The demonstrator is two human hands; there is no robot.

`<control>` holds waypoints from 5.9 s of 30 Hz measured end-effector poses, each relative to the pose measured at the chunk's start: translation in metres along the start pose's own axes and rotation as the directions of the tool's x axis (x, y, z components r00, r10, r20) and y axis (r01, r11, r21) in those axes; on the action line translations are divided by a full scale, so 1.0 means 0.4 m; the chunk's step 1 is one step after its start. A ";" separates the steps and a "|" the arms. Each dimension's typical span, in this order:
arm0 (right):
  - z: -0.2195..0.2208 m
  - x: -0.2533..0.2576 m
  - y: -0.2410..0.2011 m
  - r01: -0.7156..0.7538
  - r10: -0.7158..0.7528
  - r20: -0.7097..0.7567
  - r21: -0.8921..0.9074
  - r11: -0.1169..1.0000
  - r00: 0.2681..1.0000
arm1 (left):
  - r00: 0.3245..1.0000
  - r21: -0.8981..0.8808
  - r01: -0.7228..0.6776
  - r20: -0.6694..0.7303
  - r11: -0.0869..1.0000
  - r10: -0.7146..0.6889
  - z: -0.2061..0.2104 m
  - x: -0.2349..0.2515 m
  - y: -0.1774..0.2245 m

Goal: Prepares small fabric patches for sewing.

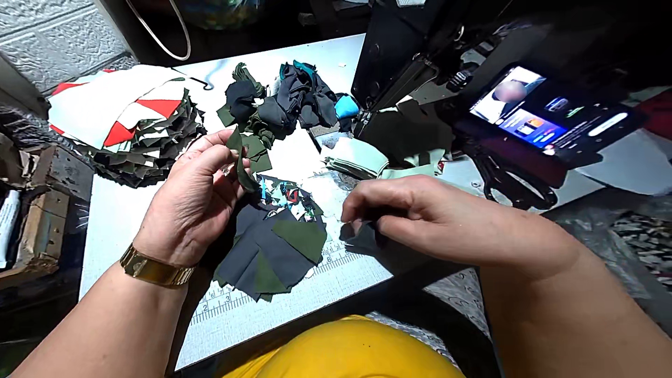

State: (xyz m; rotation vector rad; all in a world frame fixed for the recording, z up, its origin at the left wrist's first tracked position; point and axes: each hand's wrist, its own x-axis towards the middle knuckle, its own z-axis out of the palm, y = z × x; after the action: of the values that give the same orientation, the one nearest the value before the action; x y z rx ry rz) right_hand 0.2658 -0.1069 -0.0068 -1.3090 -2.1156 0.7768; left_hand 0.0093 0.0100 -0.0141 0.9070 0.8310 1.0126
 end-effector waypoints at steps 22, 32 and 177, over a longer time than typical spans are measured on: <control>0.036 -0.030 0.053 0.004 -0.024 -0.420 -0.049 0.999 0.907 | 0.999 -0.015 0.020 0.036 1.000 -0.020 0.006 -0.005 0.000; 0.037 -0.038 0.053 -0.053 0.099 -0.364 0.134 0.989 0.926 | 0.999 -0.032 0.036 0.017 0.999 -0.036 0.008 -0.005 -0.001; -0.146 -0.363 0.271 -0.602 0.196 -0.663 -0.465 0.648 0.723 | 0.583 -0.098 0.504 0.772 0.858 -0.254 0.175 -0.055 -0.035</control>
State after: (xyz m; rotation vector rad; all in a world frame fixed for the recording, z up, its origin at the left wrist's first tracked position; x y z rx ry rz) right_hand 0.4286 -0.1883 -0.0625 -2.1419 -1.6159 -0.2926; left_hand 0.0694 -0.0303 0.0039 0.7189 0.1298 0.2896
